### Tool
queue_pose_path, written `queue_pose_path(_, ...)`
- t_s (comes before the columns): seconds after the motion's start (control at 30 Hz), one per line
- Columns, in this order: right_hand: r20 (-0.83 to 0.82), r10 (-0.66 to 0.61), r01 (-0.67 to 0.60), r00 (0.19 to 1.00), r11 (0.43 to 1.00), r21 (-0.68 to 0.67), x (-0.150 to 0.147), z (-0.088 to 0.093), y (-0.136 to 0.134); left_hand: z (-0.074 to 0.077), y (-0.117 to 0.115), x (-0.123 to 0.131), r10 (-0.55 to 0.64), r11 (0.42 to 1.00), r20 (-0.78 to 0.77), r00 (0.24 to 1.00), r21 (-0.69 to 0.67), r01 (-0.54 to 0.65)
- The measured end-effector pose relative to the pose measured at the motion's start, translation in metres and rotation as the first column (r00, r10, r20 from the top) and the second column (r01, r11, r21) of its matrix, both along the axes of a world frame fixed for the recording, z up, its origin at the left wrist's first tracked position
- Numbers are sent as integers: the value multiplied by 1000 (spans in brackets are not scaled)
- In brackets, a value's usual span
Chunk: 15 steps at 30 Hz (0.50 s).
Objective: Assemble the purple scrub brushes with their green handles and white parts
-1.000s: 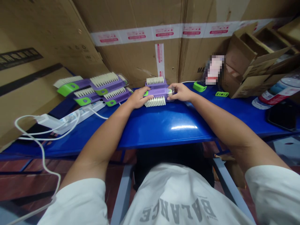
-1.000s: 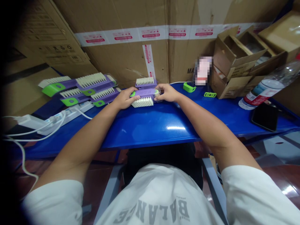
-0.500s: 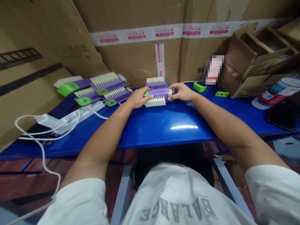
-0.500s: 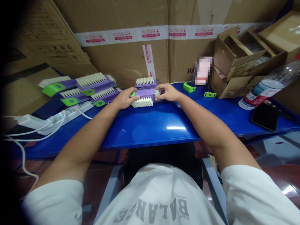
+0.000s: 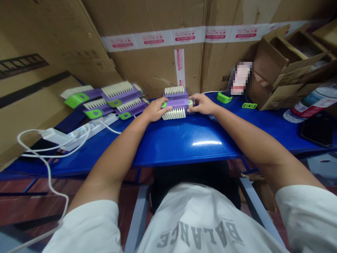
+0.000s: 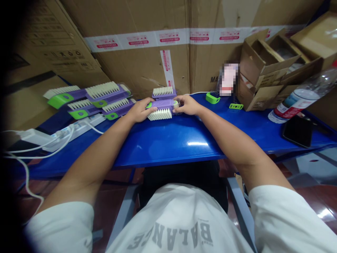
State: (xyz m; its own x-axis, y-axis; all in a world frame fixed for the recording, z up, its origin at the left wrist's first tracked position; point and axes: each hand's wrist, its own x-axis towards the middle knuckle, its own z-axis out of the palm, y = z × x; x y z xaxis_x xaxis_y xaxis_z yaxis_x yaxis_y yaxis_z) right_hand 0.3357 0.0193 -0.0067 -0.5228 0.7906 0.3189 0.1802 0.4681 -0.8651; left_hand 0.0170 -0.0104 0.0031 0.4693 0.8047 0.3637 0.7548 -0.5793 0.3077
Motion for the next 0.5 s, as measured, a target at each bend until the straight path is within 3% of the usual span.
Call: queue_pose_path(0.5, 80, -4, -2, 997, 997, 71, 6, -2, 4, 2, -2, 2, -23, 1000, 22, 999, -9, 24)
